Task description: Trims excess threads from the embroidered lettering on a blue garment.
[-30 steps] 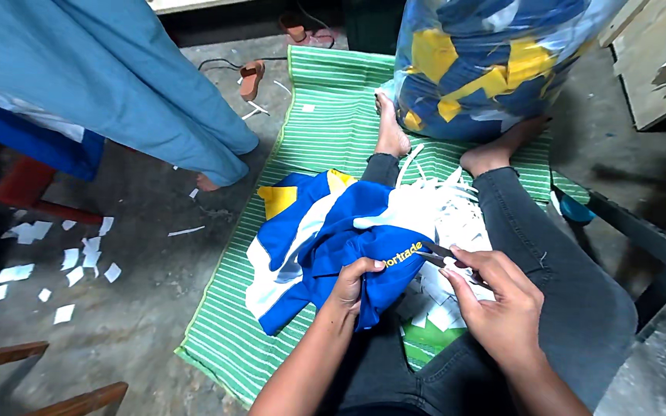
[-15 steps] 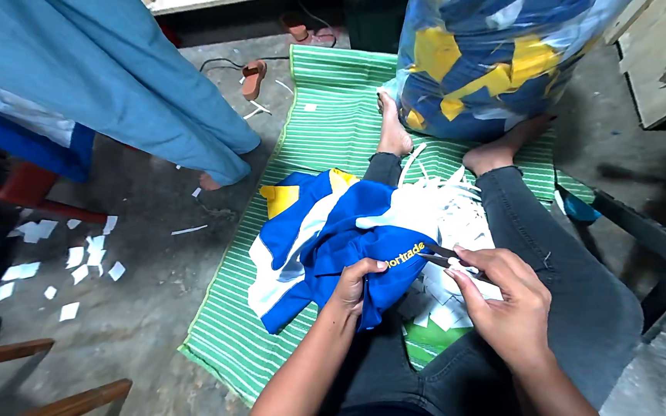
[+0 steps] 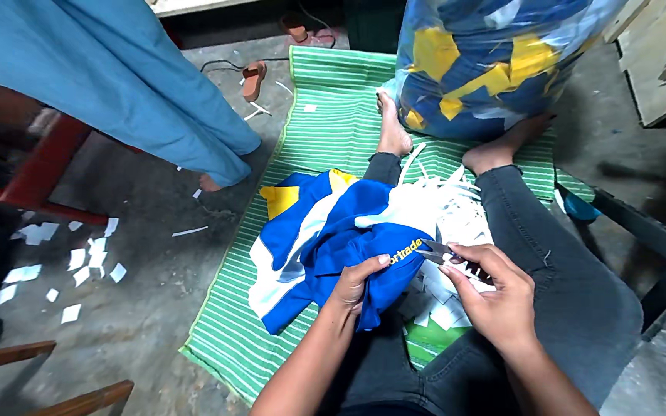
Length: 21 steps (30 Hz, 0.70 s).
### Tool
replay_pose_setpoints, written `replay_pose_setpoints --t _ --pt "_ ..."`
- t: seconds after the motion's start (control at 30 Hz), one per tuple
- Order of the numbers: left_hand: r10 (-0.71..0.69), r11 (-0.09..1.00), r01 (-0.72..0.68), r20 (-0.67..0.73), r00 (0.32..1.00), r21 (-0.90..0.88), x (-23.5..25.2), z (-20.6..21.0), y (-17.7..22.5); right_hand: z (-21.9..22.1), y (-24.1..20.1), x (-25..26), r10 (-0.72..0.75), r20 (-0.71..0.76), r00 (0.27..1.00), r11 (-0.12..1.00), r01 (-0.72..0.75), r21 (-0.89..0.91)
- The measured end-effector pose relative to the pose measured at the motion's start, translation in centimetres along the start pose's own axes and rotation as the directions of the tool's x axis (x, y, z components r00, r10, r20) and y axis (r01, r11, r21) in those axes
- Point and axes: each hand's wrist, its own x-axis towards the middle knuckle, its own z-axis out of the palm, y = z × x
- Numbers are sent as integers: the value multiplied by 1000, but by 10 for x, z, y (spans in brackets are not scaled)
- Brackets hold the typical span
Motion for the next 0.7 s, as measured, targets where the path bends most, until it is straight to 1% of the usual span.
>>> replay_pose_setpoints --t 0.07,0.1,0.2,0.23,0.33,0.37,0.4,0.43,0.5,0.53,0.6,0.7 --pt "-3 1000 4 -34 999 20 -1 1 0 1 1 0 -4 3 1000 1000 4 15" --pt "-3 999 5 -53 999 33 -1 2 1 1 1 -1 16 16 1000 999 -16 45" --pt "22 999 -19 -81 996 44 -1 4 -1 4 -2 -4 124 75 990 979 -134 153" --pt "30 999 -26 -83 996 40 -1 4 -2 5 -2 -5 117 66 991 981 -125 146" --pt "36 999 -35 -96 995 19 -2 4 -6 6 2 -6 -65 -48 997 997 63 -54" --pt "36 999 -35 -97 995 11 -2 4 -8 6 3 -5 -101 -64 993 991 95 -92" --pt "36 999 -36 -98 995 0 -3 4 -9 5 3 -5 -100 -60 993 991 94 -98" --pt "36 999 -37 -101 994 -10 -3 4 -10 6 3 -5 -63 -37 997 996 60 -71" --pt "38 999 -40 -99 994 -17 -3 4 -11 7 3 -6 55 23 998 998 -55 26" --pt "42 999 -44 -104 994 -16 -2 5 -11 8 4 -7 88 36 996 995 -90 53" --pt "44 999 -45 -111 993 -13 -2 5 -12 8 5 -7 85 26 996 995 -86 48" --pt "39 999 -37 -131 991 16 -3 4 -13 6 7 -7 -2 -17 1000 999 1 -42"
